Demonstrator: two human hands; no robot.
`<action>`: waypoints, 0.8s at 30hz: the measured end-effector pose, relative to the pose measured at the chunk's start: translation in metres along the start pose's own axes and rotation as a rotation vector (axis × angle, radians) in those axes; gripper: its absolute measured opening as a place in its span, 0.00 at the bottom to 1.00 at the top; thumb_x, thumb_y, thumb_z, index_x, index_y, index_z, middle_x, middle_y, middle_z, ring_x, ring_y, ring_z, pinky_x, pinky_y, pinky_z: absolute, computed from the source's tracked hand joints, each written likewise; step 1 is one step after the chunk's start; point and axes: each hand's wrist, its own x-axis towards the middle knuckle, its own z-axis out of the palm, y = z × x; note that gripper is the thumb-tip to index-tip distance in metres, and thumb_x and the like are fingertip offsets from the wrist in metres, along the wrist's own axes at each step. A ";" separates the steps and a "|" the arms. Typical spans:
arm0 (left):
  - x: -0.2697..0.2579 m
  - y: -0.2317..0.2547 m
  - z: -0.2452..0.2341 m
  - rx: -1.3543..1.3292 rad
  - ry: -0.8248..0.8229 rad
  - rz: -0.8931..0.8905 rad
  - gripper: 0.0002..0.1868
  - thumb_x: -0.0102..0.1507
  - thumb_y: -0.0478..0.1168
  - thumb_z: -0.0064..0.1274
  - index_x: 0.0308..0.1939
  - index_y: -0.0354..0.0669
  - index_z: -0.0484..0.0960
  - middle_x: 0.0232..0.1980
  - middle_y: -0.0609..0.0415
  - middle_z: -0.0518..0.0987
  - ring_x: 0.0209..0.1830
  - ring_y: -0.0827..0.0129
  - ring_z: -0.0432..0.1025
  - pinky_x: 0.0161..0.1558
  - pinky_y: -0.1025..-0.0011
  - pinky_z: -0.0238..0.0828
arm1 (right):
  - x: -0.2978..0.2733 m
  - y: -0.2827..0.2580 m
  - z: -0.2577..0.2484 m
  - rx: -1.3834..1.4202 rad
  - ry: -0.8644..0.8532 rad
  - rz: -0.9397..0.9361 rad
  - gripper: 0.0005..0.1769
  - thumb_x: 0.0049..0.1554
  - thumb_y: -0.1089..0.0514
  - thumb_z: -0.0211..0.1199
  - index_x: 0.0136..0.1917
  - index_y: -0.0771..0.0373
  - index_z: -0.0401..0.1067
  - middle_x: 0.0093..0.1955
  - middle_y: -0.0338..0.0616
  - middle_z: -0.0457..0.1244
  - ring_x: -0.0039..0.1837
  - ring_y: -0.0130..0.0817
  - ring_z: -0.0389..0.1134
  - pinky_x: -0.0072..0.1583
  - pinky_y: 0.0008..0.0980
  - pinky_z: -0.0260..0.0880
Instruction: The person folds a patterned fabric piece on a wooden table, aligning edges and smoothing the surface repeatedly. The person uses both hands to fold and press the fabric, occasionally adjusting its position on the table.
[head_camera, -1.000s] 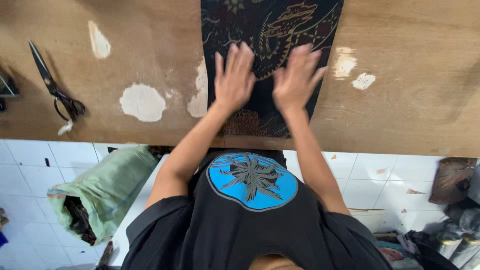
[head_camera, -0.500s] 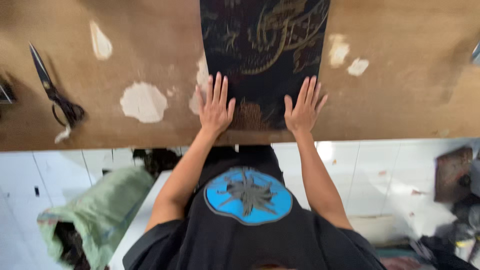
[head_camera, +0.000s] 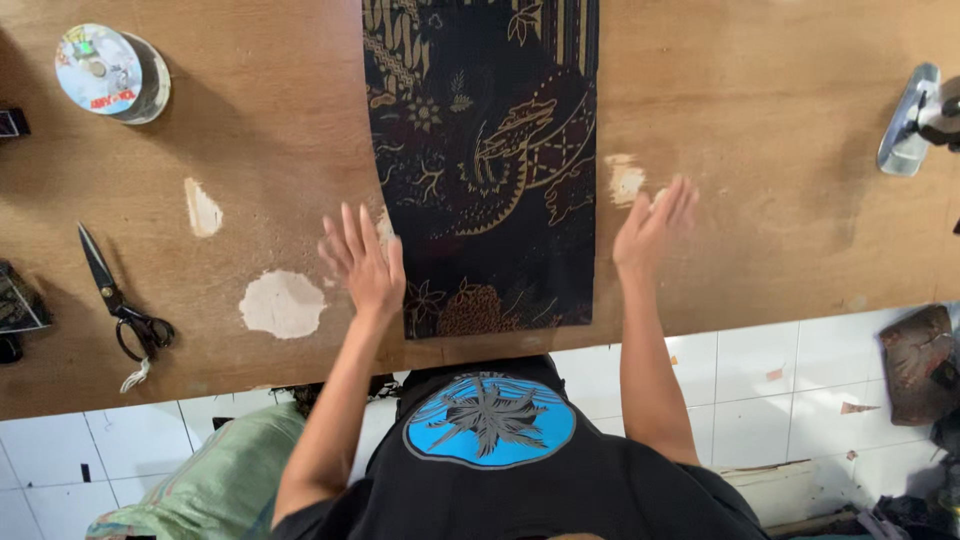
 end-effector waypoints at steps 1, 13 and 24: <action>0.028 0.005 0.000 -0.121 0.014 -0.007 0.35 0.76 0.54 0.36 0.82 0.35 0.55 0.86 0.42 0.45 0.86 0.47 0.28 0.80 0.44 0.18 | 0.026 -0.013 0.008 0.129 0.030 -0.055 0.36 0.75 0.42 0.41 0.86 0.63 0.38 0.89 0.56 0.38 0.90 0.53 0.35 0.87 0.53 0.33; 0.329 0.132 0.114 -2.049 -0.275 -0.673 0.43 0.71 0.61 0.34 0.80 0.35 0.48 0.81 0.37 0.55 0.81 0.48 0.51 0.77 0.54 0.47 | 0.255 -0.165 0.213 2.012 -0.514 0.538 0.41 0.63 0.49 0.59 0.77 0.77 0.48 0.79 0.60 0.49 0.80 0.55 0.50 0.78 0.53 0.52; 0.382 0.050 0.101 -1.734 0.111 -0.670 0.21 0.65 0.44 0.54 0.57 0.34 0.71 0.50 0.45 0.77 0.50 0.57 0.73 0.59 0.52 0.76 | 0.307 -0.130 0.178 1.708 -0.450 0.430 0.19 0.58 0.59 0.64 0.59 0.72 0.66 0.56 0.55 0.64 0.59 0.47 0.67 0.65 0.49 0.71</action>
